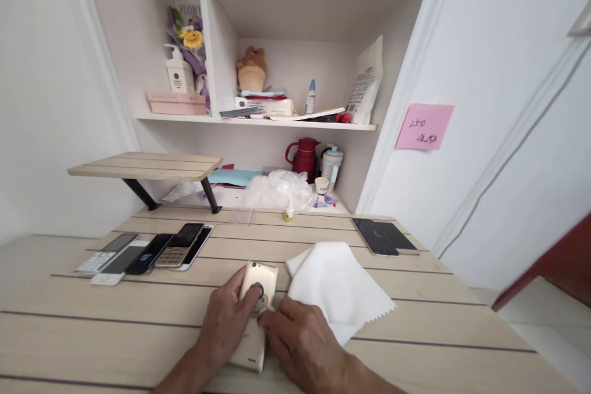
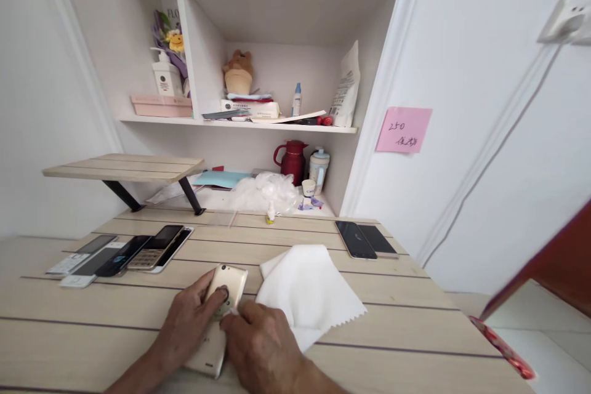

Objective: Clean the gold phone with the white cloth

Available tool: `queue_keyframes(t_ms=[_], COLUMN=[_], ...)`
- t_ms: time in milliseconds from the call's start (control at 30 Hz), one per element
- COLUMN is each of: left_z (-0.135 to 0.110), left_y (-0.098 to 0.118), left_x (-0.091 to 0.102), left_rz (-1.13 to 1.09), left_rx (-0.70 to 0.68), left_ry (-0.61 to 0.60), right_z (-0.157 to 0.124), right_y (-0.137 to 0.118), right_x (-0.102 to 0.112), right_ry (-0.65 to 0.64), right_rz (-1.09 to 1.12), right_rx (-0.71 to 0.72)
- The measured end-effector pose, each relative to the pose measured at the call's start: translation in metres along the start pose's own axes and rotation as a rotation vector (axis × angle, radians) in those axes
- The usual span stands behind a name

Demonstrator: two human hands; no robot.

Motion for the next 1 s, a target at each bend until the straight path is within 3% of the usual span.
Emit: queue_keyframes(t_ms=[200,400,700,833,1000], left_z=[0.000,0.001,0.001,0.001,0.001], left_y=[-0.004,-0.005,-0.003,-0.001,-0.002], left_x=[-0.001,-0.002,-0.001,-0.002,-0.006], left_rz=[-0.028,-0.079,-0.122,-0.148,-0.171], left_rx=[-0.018,-0.016,-0.049,-0.079,-0.098], left_ry=[-0.004,-0.016,-0.009,0.000,-0.001], right_z=[-0.001,0.001,-0.004,-0.003,0.006], right_y=[0.012,0.004,0.031,0.030,0.030], right_x=[-0.002,-0.011,-0.003,-0.006,0.007], right_ry=[0.088,0.077,0.221,0.213,0.244], right_rz=[0.003,-0.067,0.327,0.373,0.309], right_rx=[-0.015,0.088,-0.196,-0.171,-0.173])
Point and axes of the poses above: each hand's wrist, its own z-axis towards the middle knuckle, its own x-axis out of the back of the hand, y = z × x, the point moved 5 cm from there along z, towards the middle knuckle, and after that the axes turned 12 degrees about z, right-handed, at the moved point
